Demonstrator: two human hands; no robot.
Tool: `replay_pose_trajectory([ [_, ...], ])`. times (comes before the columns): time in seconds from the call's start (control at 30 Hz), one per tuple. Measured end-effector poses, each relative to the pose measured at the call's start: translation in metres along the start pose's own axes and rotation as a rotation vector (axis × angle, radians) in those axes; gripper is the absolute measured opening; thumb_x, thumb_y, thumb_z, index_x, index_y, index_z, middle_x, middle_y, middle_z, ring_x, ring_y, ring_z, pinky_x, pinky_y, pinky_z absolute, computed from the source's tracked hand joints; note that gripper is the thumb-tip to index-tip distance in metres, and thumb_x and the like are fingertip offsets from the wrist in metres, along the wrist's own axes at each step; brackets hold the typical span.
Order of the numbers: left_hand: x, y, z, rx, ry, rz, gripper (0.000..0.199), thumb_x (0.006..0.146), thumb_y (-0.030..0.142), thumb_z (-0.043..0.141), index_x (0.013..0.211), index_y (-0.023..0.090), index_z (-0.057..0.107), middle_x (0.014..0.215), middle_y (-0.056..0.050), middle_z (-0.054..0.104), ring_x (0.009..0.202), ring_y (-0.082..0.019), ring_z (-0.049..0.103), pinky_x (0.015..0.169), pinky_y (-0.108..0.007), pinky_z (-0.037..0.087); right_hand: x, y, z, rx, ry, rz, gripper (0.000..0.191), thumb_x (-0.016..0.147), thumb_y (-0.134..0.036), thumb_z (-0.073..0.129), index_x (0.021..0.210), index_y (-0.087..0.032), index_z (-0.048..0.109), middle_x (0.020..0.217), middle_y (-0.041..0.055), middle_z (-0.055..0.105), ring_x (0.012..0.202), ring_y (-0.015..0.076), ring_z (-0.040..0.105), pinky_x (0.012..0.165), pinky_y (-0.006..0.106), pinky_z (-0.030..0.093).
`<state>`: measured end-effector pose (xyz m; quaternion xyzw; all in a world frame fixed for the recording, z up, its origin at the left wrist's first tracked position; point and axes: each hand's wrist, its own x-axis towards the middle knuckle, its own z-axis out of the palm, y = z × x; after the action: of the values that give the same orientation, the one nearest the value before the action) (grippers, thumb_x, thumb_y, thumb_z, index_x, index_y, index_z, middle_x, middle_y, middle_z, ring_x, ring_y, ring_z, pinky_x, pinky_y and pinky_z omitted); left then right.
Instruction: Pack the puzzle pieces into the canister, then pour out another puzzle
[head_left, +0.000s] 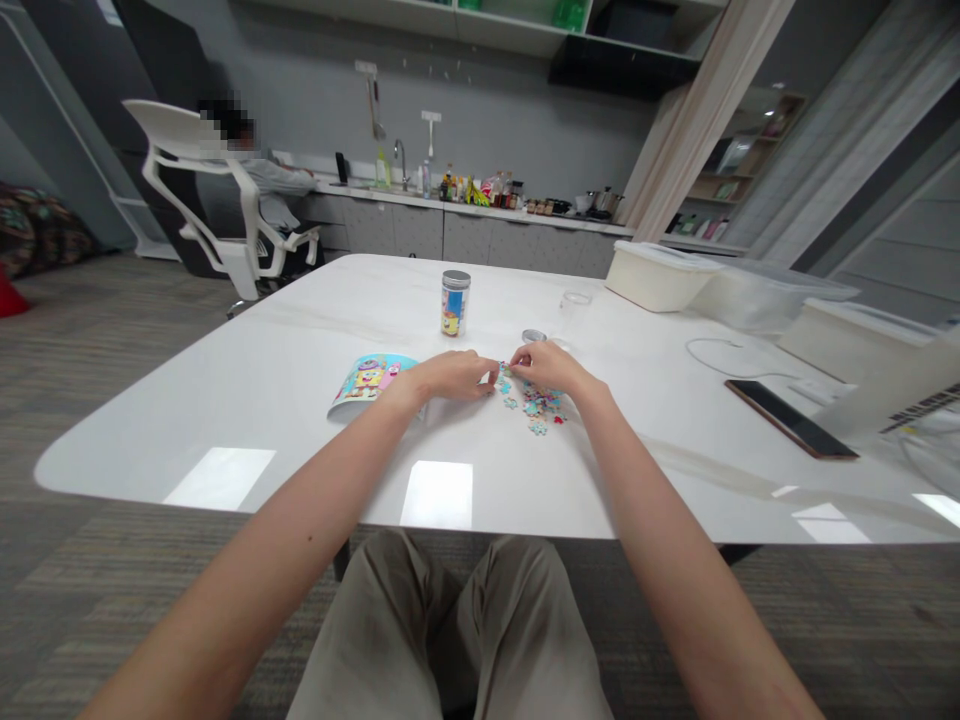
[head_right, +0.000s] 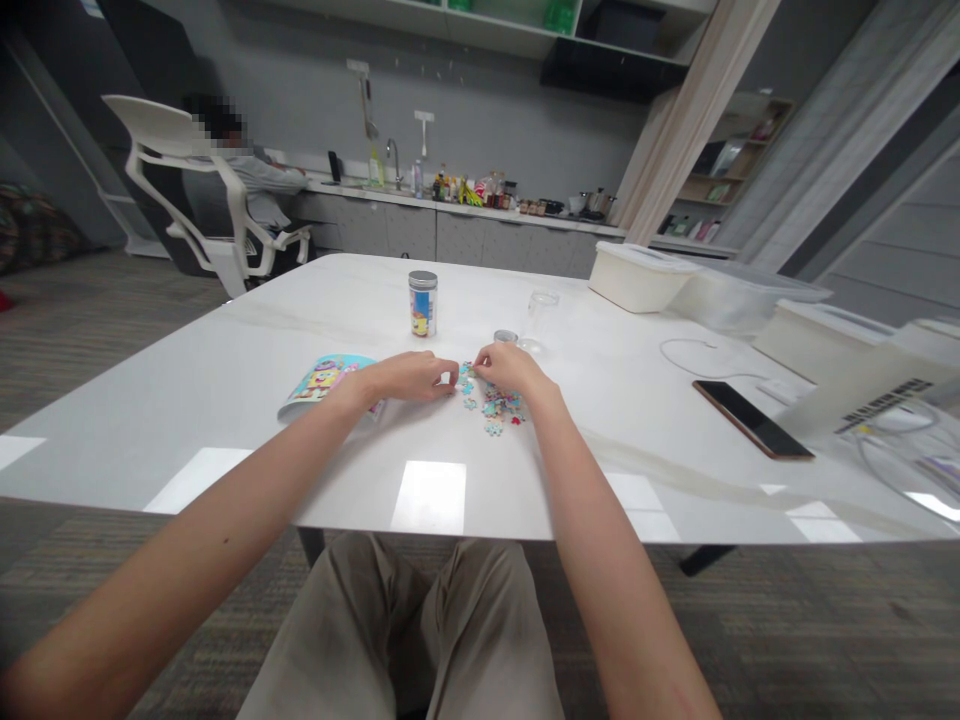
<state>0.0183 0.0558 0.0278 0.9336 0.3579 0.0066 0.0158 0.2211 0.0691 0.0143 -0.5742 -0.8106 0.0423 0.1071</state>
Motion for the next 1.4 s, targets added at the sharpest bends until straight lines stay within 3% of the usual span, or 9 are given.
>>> replay_pose_trajectory([
  [0.33,0.001,0.000,0.001,0.030,-0.005,-0.010,0.030,0.090,0.039,0.047,0.108,0.022,0.064,0.091,-0.009,0.068,0.077,-0.020,0.063,0.067,-0.027,0.041,-0.002,-0.003,-0.002,-0.008,-0.064,0.006,0.019,0.081,-0.021,0.057,0.087,-0.017,0.074,0.084,0.0068,0.072,0.075,0.0176,0.060,0.066,0.024,0.041],
  [0.53,0.000,0.000,0.001,0.029,-0.015,-0.011,0.030,0.090,0.039,0.047,0.108,0.022,0.064,0.090,-0.009,0.068,0.077,-0.020,0.063,0.067,-0.027,0.042,-0.002,0.000,-0.006,-0.004,-0.022,0.013,0.020,0.081,-0.026,0.058,0.091,-0.019,0.074,0.090,0.0069,0.073,0.079,0.0177,0.063,0.068,0.024,0.043],
  [0.63,0.001,0.000,0.001,0.027,-0.009,-0.012,0.029,0.090,0.038,0.047,0.106,0.022,0.064,0.090,-0.010,0.068,0.076,-0.021,0.064,0.067,-0.028,0.042,-0.006,0.005,-0.014,0.035,-0.013,0.076,0.021,0.083,-0.029,0.055,0.087,-0.017,0.072,0.080,0.0066,0.074,0.074,0.0171,0.065,0.065,0.023,0.043],
  [0.73,0.002,-0.001,0.003,0.026,-0.008,-0.010,0.028,0.090,0.038,0.047,0.106,0.022,0.064,0.089,-0.009,0.068,0.077,-0.021,0.064,0.068,-0.028,0.042,-0.011,0.010,-0.022,0.113,-0.101,0.197,0.019,0.084,-0.026,0.053,0.080,-0.016,0.069,0.063,0.0042,0.071,0.057,0.0141,0.063,0.058,0.022,0.044],
  [0.83,0.003,-0.003,0.005,0.021,-0.009,-0.009,0.029,0.090,0.039,0.048,0.107,0.023,0.064,0.089,-0.008,0.067,0.078,-0.020,0.063,0.068,-0.028,0.043,-0.016,0.011,-0.026,0.150,-0.179,0.251,0.016,0.081,-0.023,0.054,0.076,-0.015,0.067,0.061,0.0035,0.071,0.050,0.0128,0.061,0.053,0.021,0.044],
  [1.1,0.003,-0.003,0.004,0.019,-0.015,-0.013,0.030,0.089,0.040,0.047,0.106,0.022,0.064,0.089,-0.009,0.067,0.078,-0.020,0.063,0.068,-0.028,0.043,-0.014,0.013,-0.023,0.095,-0.223,0.118,0.014,0.068,-0.020,0.068,0.081,-0.017,0.072,0.078,0.0024,0.073,0.071,0.0142,0.063,0.059,0.020,0.043],
  [1.27,0.003,-0.003,0.004,0.009,-0.014,-0.006,0.030,0.089,0.040,0.047,0.107,0.022,0.064,0.088,-0.009,0.068,0.079,-0.020,0.064,0.069,-0.028,0.043,-0.012,0.018,-0.020,0.099,-0.213,0.083,0.018,0.067,-0.019,0.068,0.084,-0.017,0.072,0.078,0.0012,0.071,0.071,0.0136,0.062,0.060,0.021,0.042],
  [1.4,0.003,-0.004,0.004,0.021,-0.010,-0.013,0.031,0.089,0.040,0.047,0.107,0.022,0.064,0.093,-0.011,0.068,0.080,-0.022,0.064,0.069,-0.029,0.043,-0.011,0.011,-0.019,0.121,-0.128,0.014,0.017,0.069,-0.016,0.064,0.085,-0.016,0.071,0.078,0.0011,0.069,0.067,0.0116,0.059,0.060,0.020,0.041],
])
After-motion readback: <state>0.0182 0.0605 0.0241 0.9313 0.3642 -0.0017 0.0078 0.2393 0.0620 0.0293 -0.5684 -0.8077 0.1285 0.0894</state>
